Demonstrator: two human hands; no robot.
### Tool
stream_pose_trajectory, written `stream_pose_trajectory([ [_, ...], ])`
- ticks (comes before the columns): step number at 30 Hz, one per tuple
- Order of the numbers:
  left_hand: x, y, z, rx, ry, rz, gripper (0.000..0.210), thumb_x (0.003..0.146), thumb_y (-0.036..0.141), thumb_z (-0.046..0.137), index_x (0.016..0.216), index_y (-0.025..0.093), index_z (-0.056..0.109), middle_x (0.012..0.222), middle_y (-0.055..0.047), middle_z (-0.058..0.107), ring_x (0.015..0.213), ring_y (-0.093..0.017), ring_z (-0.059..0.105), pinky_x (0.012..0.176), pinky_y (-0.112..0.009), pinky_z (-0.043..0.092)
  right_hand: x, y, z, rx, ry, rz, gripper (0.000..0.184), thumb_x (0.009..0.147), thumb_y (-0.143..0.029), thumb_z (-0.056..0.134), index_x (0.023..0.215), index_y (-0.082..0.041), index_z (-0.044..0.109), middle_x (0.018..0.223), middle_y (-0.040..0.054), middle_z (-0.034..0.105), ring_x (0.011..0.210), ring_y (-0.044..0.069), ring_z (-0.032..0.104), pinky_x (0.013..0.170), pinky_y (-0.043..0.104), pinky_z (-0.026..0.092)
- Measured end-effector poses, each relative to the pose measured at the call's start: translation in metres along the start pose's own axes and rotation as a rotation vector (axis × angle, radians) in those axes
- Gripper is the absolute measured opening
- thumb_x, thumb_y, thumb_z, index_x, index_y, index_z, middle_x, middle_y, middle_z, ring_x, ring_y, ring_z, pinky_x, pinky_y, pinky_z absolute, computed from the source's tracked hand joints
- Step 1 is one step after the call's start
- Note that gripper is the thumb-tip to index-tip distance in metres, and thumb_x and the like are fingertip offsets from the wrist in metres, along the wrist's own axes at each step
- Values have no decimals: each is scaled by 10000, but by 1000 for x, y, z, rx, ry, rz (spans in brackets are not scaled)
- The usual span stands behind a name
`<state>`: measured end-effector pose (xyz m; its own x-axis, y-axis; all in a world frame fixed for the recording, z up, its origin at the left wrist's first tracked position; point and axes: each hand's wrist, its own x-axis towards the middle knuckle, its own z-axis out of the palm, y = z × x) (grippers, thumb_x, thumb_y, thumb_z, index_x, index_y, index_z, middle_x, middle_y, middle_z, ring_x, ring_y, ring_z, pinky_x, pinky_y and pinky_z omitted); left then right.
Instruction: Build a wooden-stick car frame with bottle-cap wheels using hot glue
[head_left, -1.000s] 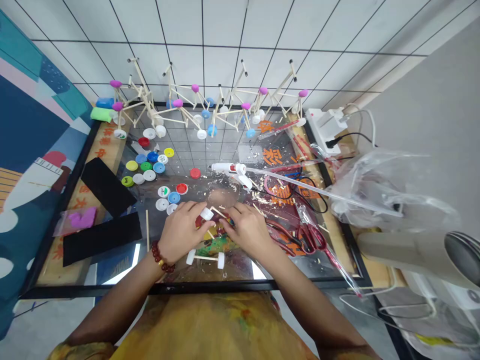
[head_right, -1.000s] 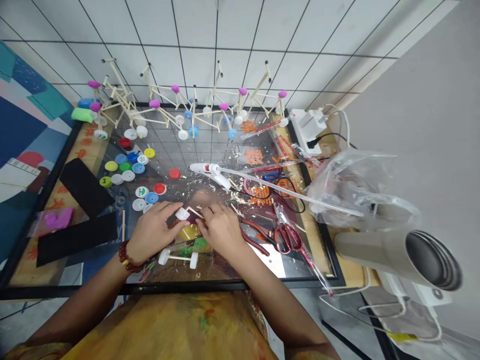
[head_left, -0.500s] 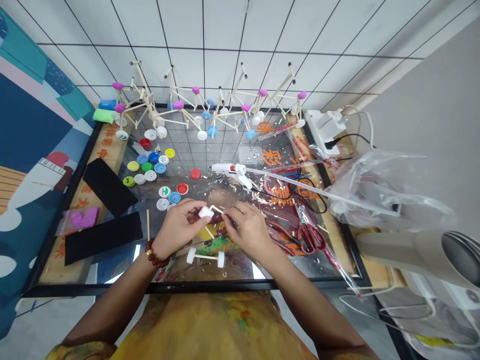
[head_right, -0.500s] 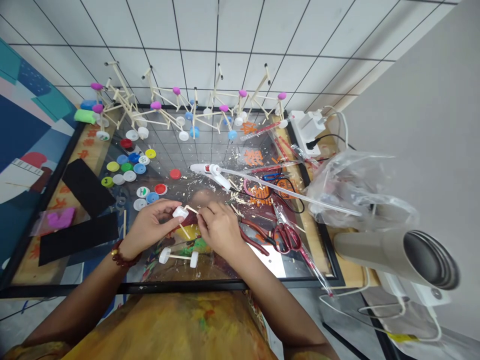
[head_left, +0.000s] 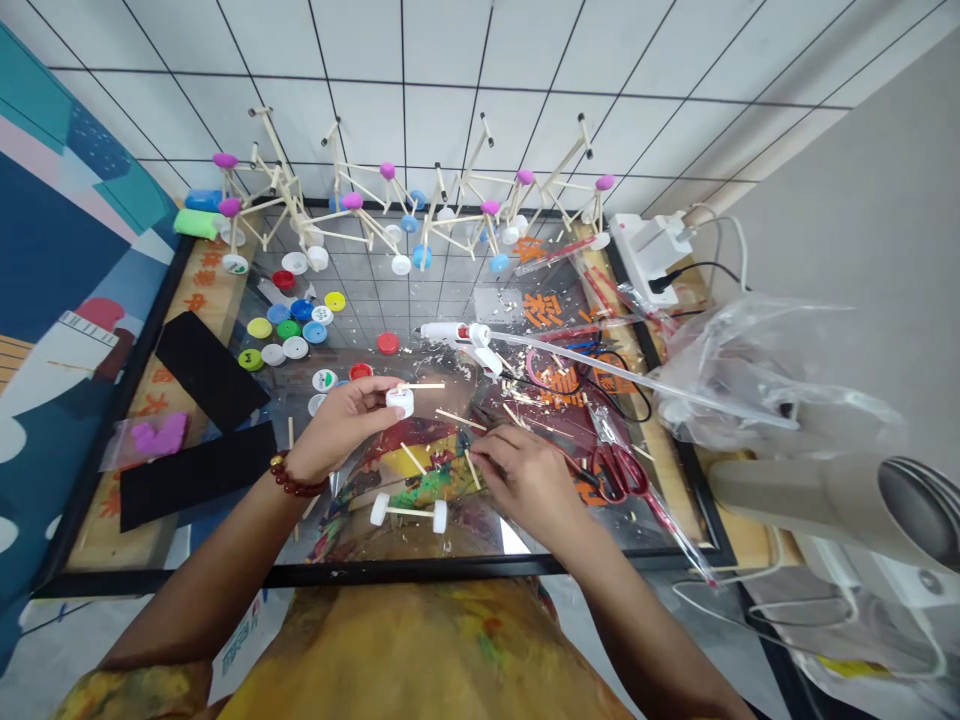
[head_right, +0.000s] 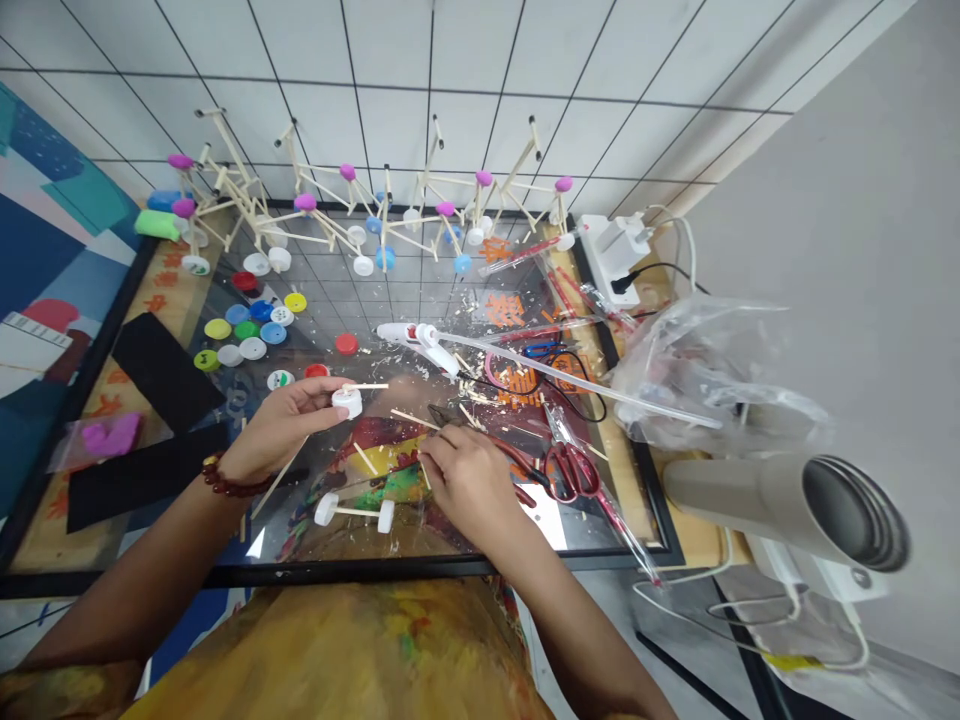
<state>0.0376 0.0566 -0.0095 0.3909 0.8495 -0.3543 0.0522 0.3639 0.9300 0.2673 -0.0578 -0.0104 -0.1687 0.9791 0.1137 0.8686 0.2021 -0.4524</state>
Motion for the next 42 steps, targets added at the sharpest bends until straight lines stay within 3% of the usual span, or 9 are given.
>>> stream_pose_trajectory([
  [5, 6, -4, 0, -235, -22, -69, 302, 654, 236, 837, 938, 196, 744, 941, -20, 730, 875, -151, 677, 829, -270, 538, 11, -27, 18, -15, -77, -90, 158, 930, -296, 572, 902, -198, 693, 840, 42, 686, 780, 197, 638, 730, 310, 470],
  [8, 5, -8, 0, -222, 6, -42, 322, 661, 255, 831, 961, 191, 732, 957, -29, 726, 893, -169, 679, 832, -293, 542, 26, -41, 25, -78, -109, -151, 183, 899, -340, 617, 907, -173, 691, 891, 71, 694, 834, 224, 645, 765, 334, 475],
  [11, 1, -13, 0, 5, 28, 59, 330, 690, 280, 806, 987, 181, 704, 934, -40, 722, 836, -161, 668, 781, -279, 536, 28, -35, 20, -81, -135, -145, 144, 888, -317, 633, 900, -188, 697, 876, 58, 699, 817, 214, 647, 742, 321, 469],
  [17, -5, -14, 3, 536, 104, 180, 280, 767, 377, 700, 972, 188, 672, 706, -8, 659, 620, -151, 606, 594, -265, 480, -3, 5, -8, -35, -9, 156, 136, 919, -241, 578, 890, -211, 707, 836, 35, 701, 725, 172, 645, 643, 273, 431],
  [22, -2, -14, 5, 785, 136, 294, 285, 780, 391, 685, 991, 201, 656, 627, 27, 603, 550, -138, 555, 559, -265, 443, -20, 1, 1, -54, -86, 161, 142, 896, -337, 626, 852, -219, 692, 811, 31, 684, 730, 188, 646, 635, 281, 422],
  [26, -2, -16, 5, 884, 145, 400, 196, 829, 360, 646, 952, 207, 652, 706, 3, 630, 622, -150, 575, 617, -275, 450, -18, -8, 10, -98, -139, 147, 99, 883, -276, 626, 826, -215, 680, 811, 37, 688, 740, 197, 642, 639, 287, 412],
  [33, 1, -19, 1, 786, 89, 445, 273, 880, 373, 603, 1080, 193, 648, 1131, -73, 645, 715, -132, 608, 702, -291, 499, 2, -4, 6, -79, -106, 57, 104, 908, -177, 549, 865, -182, 643, 833, 48, 675, 762, 184, 619, 687, 281, 428],
  [42, 2, -21, -1, 723, 28, 452, 271, 877, 282, 596, 1126, 205, 670, 1119, -77, 668, 818, -160, 632, 784, -310, 532, 39, -12, 18, -196, -139, -165, 159, 951, -194, 523, 882, -164, 663, 818, 66, 664, 789, 199, 600, 762, 317, 439],
])
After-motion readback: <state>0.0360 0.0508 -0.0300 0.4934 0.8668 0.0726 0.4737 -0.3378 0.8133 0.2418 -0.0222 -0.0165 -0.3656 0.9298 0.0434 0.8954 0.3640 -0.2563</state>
